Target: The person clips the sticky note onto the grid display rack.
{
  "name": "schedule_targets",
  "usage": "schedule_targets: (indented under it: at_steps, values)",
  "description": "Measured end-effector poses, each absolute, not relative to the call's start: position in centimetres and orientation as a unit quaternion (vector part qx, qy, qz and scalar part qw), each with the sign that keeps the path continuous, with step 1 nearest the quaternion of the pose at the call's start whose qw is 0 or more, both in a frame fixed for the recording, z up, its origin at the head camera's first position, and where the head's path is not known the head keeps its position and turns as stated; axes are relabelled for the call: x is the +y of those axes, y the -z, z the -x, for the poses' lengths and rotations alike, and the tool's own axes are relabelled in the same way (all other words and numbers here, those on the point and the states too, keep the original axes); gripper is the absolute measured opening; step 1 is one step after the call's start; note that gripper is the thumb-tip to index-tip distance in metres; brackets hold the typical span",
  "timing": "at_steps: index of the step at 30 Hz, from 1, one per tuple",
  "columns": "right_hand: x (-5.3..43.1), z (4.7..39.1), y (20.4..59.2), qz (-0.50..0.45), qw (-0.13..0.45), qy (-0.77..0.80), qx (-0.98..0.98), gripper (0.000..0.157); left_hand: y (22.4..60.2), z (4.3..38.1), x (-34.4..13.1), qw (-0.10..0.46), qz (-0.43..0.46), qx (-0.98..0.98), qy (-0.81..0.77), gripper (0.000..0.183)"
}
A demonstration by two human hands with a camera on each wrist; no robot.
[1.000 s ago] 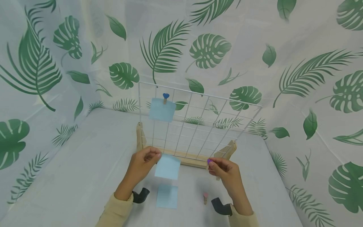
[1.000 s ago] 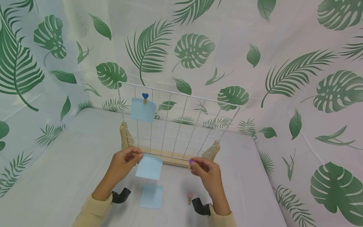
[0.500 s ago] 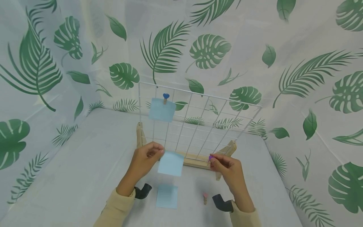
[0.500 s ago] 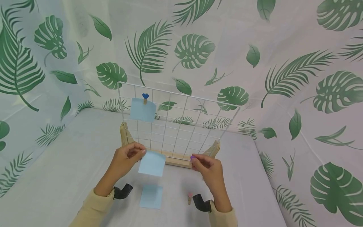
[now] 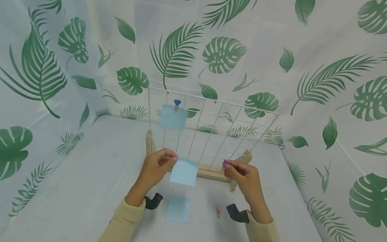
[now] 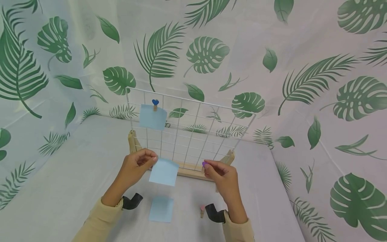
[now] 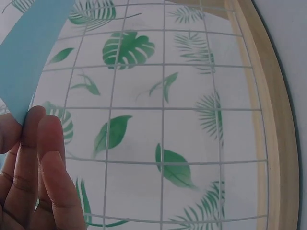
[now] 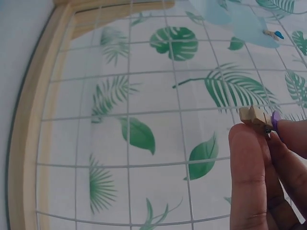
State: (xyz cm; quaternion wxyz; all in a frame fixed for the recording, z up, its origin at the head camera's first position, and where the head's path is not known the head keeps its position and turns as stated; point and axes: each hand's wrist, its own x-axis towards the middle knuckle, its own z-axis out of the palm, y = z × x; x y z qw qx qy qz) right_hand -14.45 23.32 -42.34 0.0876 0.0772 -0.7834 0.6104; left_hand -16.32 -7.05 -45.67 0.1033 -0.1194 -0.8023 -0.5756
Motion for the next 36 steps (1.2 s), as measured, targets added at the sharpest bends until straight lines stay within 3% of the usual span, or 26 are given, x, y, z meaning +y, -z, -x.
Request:
schedule_targets:
  at_steps: [23, 36]
  values:
    - [23.3, 15.0, 40.5, -0.167, 0.107, -0.561, -0.803, 0.010, 43.5, 17.7, -6.3, 0.129, 0.158, -0.796, 0.570, 0.009]
    - [23.4, 15.5, 39.0, -0.193, 0.085, -0.551, -0.808, 0.010, 42.5, 18.5, -6.2, 0.105, 0.158, -0.771, 0.608, 0.012]
